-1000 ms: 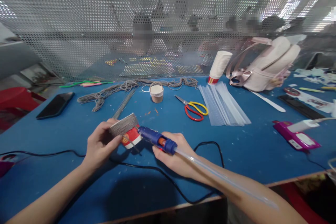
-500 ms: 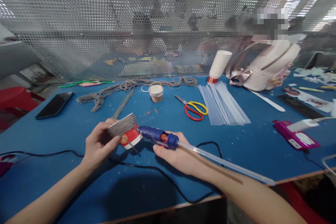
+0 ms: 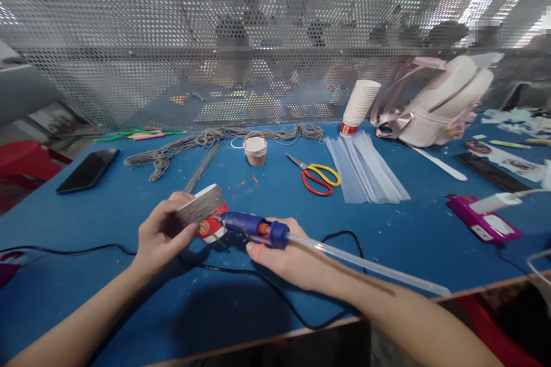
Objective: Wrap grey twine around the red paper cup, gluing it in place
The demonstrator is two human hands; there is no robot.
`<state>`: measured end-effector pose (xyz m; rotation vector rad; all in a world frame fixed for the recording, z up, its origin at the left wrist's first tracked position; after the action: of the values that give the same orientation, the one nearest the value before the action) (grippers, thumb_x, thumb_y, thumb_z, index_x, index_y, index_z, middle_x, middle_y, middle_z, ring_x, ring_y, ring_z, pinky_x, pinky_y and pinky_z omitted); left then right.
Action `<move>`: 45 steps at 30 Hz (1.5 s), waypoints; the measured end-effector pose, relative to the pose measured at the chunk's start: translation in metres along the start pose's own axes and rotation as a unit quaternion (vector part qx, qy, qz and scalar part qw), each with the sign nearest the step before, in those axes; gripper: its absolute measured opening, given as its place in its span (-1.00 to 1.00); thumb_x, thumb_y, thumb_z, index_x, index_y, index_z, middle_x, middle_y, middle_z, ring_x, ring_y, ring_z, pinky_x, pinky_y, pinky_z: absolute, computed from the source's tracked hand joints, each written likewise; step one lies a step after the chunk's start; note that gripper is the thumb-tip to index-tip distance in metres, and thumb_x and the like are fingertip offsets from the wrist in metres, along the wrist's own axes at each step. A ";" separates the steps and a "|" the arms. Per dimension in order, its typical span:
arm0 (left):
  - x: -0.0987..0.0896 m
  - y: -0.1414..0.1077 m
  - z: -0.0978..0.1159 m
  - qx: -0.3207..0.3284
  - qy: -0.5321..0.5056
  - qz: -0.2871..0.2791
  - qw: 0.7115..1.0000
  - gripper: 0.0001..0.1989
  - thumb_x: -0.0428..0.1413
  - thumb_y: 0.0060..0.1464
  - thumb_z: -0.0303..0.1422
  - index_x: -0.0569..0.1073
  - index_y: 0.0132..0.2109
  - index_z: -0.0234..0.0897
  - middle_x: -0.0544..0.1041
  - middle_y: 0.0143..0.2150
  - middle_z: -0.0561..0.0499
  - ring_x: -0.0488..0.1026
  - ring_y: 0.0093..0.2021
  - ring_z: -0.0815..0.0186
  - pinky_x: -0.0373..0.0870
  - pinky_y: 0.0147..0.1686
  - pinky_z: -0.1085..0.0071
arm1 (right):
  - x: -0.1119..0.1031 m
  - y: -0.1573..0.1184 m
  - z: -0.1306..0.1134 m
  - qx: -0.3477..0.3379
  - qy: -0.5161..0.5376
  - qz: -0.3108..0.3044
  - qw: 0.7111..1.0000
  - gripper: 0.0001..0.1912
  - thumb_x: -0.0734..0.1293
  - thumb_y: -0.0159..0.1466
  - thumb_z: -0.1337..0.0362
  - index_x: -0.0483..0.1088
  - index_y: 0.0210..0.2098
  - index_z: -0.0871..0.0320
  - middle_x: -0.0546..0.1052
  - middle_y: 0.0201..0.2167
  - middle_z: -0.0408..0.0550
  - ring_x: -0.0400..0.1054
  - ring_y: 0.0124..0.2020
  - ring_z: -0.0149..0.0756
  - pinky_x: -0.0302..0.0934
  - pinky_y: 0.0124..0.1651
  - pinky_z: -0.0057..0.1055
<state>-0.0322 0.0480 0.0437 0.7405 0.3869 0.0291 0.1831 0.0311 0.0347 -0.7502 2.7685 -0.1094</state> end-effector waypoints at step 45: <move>-0.001 0.000 0.005 0.110 0.021 -0.018 0.994 -0.77 0.13 -0.06 -0.52 0.34 -0.23 -0.17 0.38 -0.39 0.04 0.35 -0.35 0.28 0.37 -0.34 0.27 | -0.005 0.001 0.001 -0.001 0.000 0.024 1.000 -0.73 0.28 0.13 0.20 0.13 -0.60 0.13 0.15 -0.75 -0.31 0.01 -0.71 -0.55 -0.08 -0.64 -0.55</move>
<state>-0.0319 0.0451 0.0473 0.9519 0.4484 -0.0330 0.1874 0.0347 0.0344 -0.6833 2.7858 -0.0979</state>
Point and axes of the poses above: each hand's wrist, its own y-axis towards the middle knuckle, its own x-axis out of the palm, z = x × y, the point moved 5 cm from there along y, towards the middle knuckle
